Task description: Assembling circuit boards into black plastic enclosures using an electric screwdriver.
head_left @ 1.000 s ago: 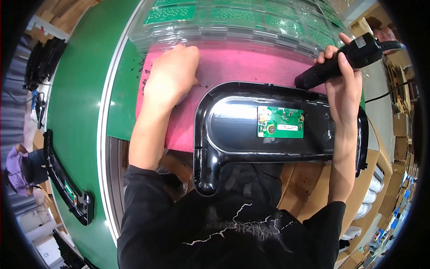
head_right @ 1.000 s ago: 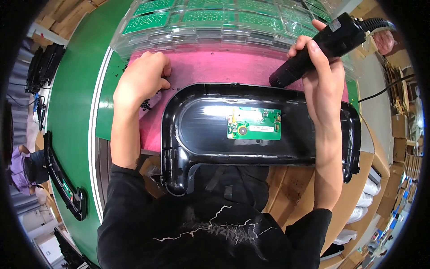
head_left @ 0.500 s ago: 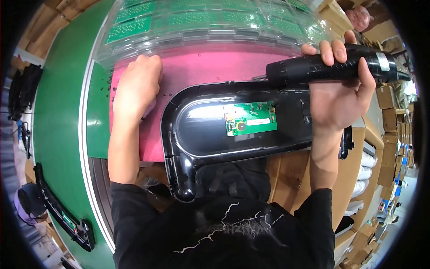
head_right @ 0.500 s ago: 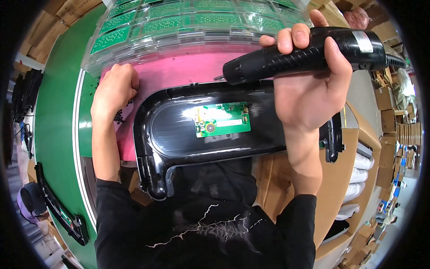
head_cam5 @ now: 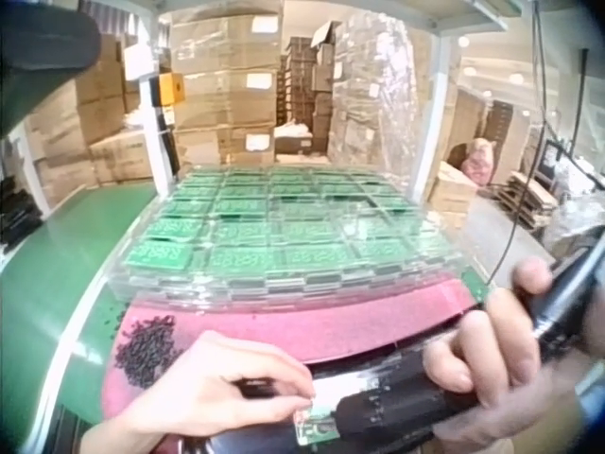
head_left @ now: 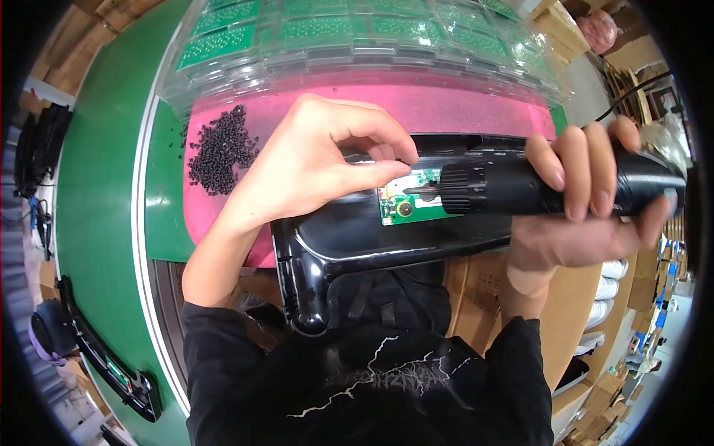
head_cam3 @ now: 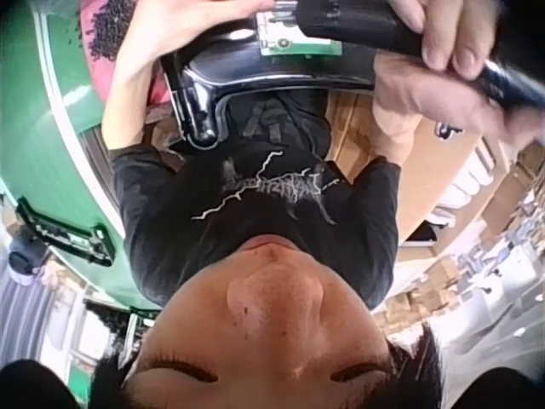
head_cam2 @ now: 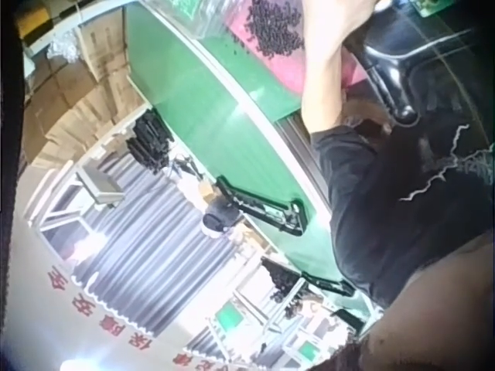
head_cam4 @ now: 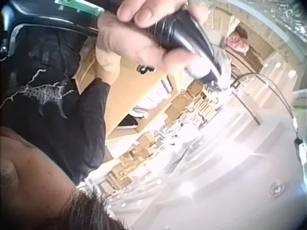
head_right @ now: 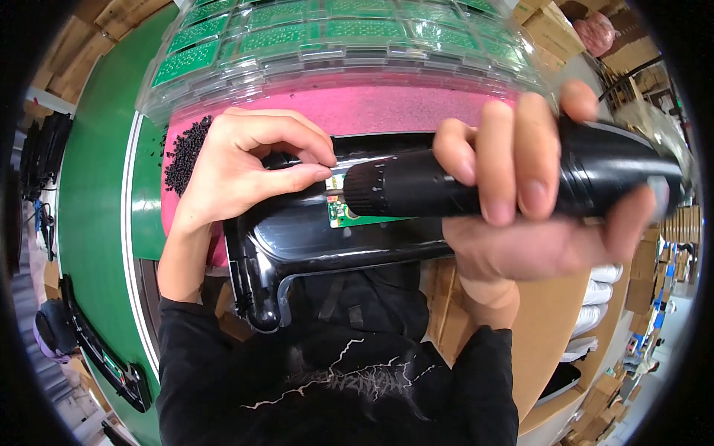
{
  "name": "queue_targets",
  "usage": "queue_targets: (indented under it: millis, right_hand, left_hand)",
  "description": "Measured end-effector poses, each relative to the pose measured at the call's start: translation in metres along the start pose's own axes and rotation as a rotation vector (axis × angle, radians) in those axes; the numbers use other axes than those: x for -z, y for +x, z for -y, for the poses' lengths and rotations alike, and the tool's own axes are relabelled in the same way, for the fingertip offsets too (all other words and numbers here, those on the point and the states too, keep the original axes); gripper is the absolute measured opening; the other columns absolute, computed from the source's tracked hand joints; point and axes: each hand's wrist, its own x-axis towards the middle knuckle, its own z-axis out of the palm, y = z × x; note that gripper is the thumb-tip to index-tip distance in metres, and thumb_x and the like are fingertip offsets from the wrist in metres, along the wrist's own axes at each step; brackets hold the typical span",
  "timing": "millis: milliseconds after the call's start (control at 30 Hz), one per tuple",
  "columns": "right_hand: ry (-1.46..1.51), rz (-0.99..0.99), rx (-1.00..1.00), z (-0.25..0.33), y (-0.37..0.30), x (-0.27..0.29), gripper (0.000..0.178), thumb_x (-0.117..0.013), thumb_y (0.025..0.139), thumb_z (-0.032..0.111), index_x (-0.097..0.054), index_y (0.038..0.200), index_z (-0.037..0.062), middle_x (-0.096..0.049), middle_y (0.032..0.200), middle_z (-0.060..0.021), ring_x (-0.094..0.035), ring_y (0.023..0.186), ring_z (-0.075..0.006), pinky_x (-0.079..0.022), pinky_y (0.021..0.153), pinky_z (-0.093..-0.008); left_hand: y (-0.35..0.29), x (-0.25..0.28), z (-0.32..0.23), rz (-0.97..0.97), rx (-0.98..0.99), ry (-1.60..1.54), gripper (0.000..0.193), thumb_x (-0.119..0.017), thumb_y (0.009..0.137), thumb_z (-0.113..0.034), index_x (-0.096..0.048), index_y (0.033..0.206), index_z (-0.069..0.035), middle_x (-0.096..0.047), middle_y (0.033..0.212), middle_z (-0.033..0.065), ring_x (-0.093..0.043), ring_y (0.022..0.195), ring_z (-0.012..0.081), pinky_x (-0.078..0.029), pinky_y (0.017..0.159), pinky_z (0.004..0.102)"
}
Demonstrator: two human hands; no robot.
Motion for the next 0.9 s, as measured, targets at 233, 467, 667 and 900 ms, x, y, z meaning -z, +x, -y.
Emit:
queue_targets:
  millis: [233, 467, 667, 900]
  right_hand:
    - [-0.215, 0.195, 0.13, 0.009, -0.005, 0.002, 0.05, -0.075, 0.073, 0.045, -0.051, 0.102, 0.0118, -0.053, 0.064, 0.0064, -0.05, 0.053, -0.0061, -0.043, 0.066, -0.0261]
    - [-0.384, 0.244, 0.095, 0.003, -0.007, 0.012, 0.054, -0.074, 0.077, 0.053, -0.052, 0.104, 0.0129, -0.055, 0.065, 0.0069, -0.051, 0.053, -0.005, -0.042, 0.062, -0.0245]
    - [-0.387, 0.268, 0.103, 0.003, -0.008, 0.018, 0.052, -0.074, 0.076, 0.053, -0.051, 0.104, 0.0144, -0.057, 0.067, 0.0068, -0.052, 0.052, -0.0044, -0.044, 0.061, -0.0247]
    - [-0.258, 0.403, 0.275, -0.002, -0.005, 0.039, 0.051, -0.076, 0.074, 0.05, -0.051, 0.101, 0.0138, -0.059, 0.064, 0.0063, -0.053, 0.05, -0.0052, -0.044, 0.057, -0.0242]
  left_hand:
    - [0.002, -0.005, 0.007, 0.026, -0.137, 0.114, 0.015, -0.077, 0.074, 0.002, -0.07, 0.088, 0.002, -0.072, 0.082, 0.007, -0.07, 0.075, 0.0152, -0.056, 0.07, 0.0273]
    - [0.007, -0.012, 0.023, 0.056, -0.191, 0.097, 0.015, -0.077, 0.073, 0.002, -0.07, 0.086, 0.001, -0.072, 0.081, 0.0078, -0.071, 0.076, 0.0184, -0.055, 0.07, 0.0284]
    - [0.01, -0.016, 0.028, 0.098, -0.159, 0.084, 0.016, -0.076, 0.073, 0.002, -0.07, 0.087, 0.002, -0.072, 0.082, 0.008, -0.071, 0.076, 0.0186, -0.056, 0.07, 0.0285]
    - [0.012, -0.024, 0.03, 0.089, -0.02, 0.011, 0.019, -0.076, 0.073, 0.005, -0.069, 0.091, 0.004, -0.072, 0.086, 0.0106, -0.072, 0.078, 0.0182, -0.058, 0.074, 0.0274]
